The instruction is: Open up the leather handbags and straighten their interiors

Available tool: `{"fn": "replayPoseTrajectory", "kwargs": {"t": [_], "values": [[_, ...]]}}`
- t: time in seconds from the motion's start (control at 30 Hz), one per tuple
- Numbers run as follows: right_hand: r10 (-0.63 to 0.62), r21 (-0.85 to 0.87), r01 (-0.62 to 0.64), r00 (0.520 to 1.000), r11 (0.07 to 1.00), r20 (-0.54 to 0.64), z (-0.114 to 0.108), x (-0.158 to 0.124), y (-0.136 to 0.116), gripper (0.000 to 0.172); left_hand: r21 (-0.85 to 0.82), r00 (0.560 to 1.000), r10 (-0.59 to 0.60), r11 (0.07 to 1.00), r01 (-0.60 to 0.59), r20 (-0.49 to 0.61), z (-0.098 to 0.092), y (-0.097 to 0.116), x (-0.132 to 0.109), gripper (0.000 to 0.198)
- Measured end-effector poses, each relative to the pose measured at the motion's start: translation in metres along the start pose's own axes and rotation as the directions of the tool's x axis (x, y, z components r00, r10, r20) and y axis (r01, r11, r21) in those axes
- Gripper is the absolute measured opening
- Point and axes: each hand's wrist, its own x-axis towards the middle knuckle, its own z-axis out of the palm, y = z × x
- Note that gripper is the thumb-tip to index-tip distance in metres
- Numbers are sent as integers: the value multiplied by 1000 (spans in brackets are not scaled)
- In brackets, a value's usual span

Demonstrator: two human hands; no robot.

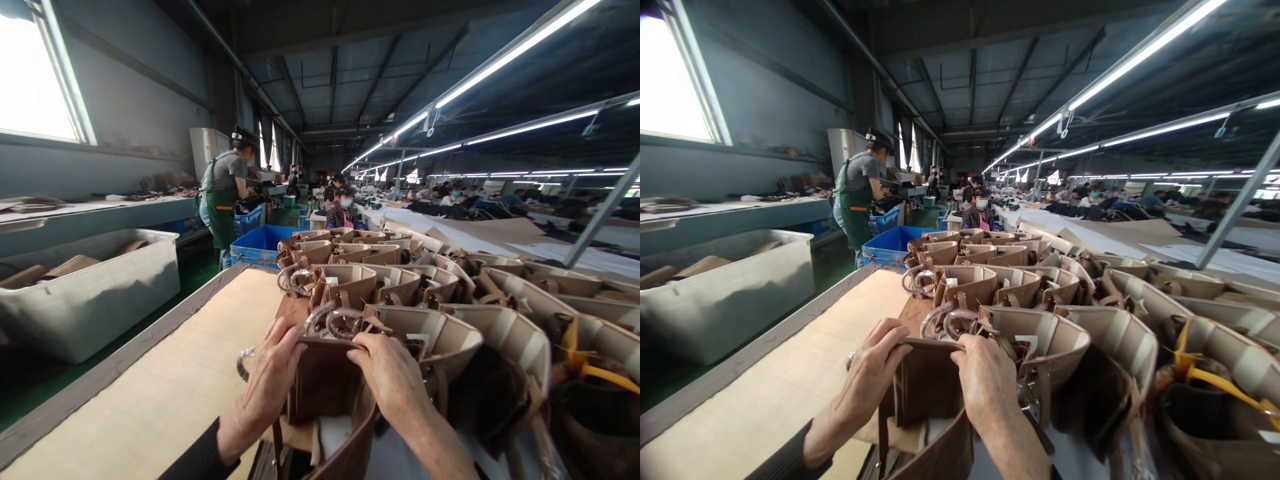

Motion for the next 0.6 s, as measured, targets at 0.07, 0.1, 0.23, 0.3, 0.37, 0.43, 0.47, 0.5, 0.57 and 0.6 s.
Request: {"fn": "replayPoseTrajectory", "kwargs": {"t": [0.07, 0.1, 0.23, 0.3, 0.37, 0.43, 0.47, 0.5, 0.57, 0.6], "values": [[-25, 9, 25, 1000, 1000, -1, -2, 3, 1, 14, 21, 999, -40, 999, 40, -5, -4, -2, 4, 15], [-44, 13, 44, 999, 999, -3, -3, 5, 1, 15, 31, 998, -67, 997, 66, 17, -6, -4, 6, 14], [-144, 37, 143, 989, 989, 17, -3, 13, -5, 11, -109, 948, -162, 974, 198, 275, -13, -17, 13, 13], [-213, 41, 211, 976, 977, 49, -1, 18, -10, 15, -219, 925, -154, 946, 239, 346, -14, -23, 14, 15], [-274, 34, 273, 959, 961, 68, 0, 24, -13, 16, -290, 926, -138, 924, 248, 353, -15, -28, 14, 13], [-311, 23, 310, 948, 950, 72, 0, 28, -15, 18, -343, 927, -128, 904, 255, 352, -15, -32, 14, 12], [-324, 18, 324, 943, 946, 74, 0, 30, -15, 20, -370, 927, -127, 891, 262, 352, -15, -34, 14, 11], [-333, 12, 334, 940, 943, 78, 0, 31, -15, 22, -395, 927, -131, 877, 273, 351, -15, -35, 13, 11], [-343, -4, 344, 935, 939, 90, -1, 33, -13, 24, -433, 924, -155, 848, 306, 349, -14, -38, 14, 10], [-343, -15, 346, 934, 938, 95, -1, 33, -13, 25, -449, 922, -164, 834, 320, 351, -13, -38, 14, 11]]}}
